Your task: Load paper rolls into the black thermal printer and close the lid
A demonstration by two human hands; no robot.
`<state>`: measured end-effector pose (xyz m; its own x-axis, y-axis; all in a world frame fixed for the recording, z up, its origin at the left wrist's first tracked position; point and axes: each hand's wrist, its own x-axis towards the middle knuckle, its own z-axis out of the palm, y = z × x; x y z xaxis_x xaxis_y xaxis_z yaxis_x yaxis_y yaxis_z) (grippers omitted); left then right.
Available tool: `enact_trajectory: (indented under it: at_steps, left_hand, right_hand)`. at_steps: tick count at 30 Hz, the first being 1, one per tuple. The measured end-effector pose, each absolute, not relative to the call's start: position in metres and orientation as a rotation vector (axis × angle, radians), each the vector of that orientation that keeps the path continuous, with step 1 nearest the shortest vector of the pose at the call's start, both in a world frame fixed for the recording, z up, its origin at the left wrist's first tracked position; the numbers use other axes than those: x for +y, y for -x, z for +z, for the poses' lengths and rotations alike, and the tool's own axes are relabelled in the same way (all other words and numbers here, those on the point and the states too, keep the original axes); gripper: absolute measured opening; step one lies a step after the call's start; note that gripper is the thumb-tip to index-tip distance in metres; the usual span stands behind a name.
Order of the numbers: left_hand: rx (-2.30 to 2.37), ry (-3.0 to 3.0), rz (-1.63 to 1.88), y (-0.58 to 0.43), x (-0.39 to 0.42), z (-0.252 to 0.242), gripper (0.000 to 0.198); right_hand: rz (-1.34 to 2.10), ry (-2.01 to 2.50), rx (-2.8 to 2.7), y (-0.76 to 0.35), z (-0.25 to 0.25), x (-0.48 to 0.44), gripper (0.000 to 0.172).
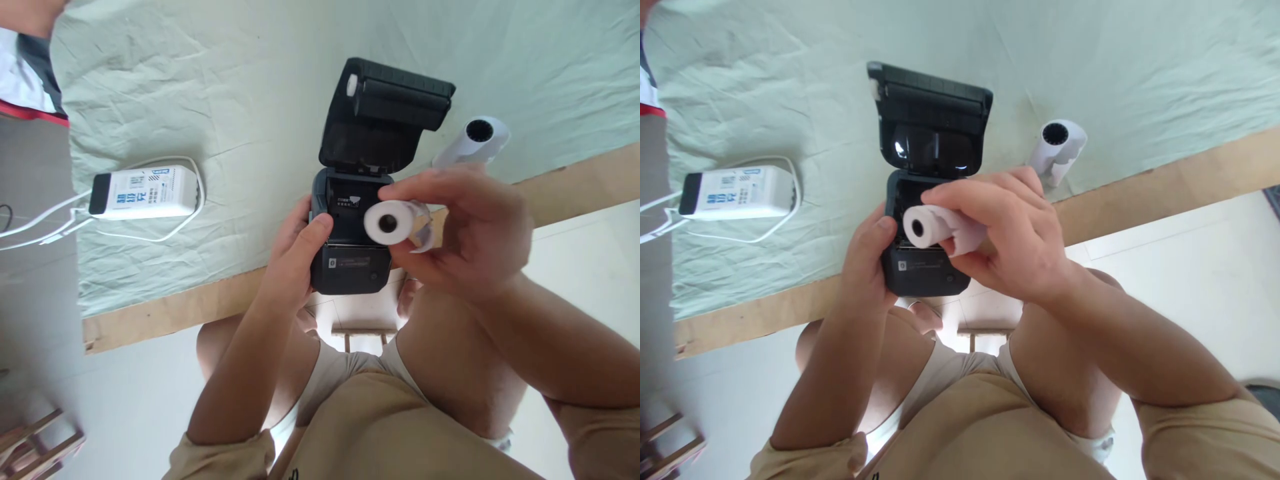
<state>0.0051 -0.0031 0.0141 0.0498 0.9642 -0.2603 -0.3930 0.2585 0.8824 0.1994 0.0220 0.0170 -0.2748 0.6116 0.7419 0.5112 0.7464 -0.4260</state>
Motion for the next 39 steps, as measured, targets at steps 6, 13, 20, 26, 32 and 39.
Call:
enact_trajectory:
  at_steps: [6,13,20,26,32,39]
  left_hand:
    - [1.045,-0.769,1.157,-0.005,-0.003,0.015,0.032]
    - [1.063,-0.789,1.102,-0.003,-0.004,0.021,0.031]
    - [1.025,-0.780,1.103,-0.003,-0.003,0.018,0.029]
    - [1.027,-0.732,1.106,-0.002,-0.003,0.015,0.029]
    - [1.051,-0.761,1.106,-0.001,-0.004,0.016,0.036]
    - [1.032,-0.748,1.133,-0.002,-0.003,0.014,0.030]
  right_hand:
    - [0.122,0.946,-1.914,-0.182,0.019,0.023,0.022]
    - [0.136,0.980,-2.024,-0.182,0.017,0.029,0.017]
    - [0.118,0.899,-2.011,-0.186,0.021,0.029,0.026]
    - [0.157,0.766,-2.116,-0.186,0.019,0.020,0.013]
    - [0.176,0.642,-2.204,-0.186,0.013,0.018,0.016]
    - [0.041,0.655,-2.184,-0.192,0.012,0.022,0.005]
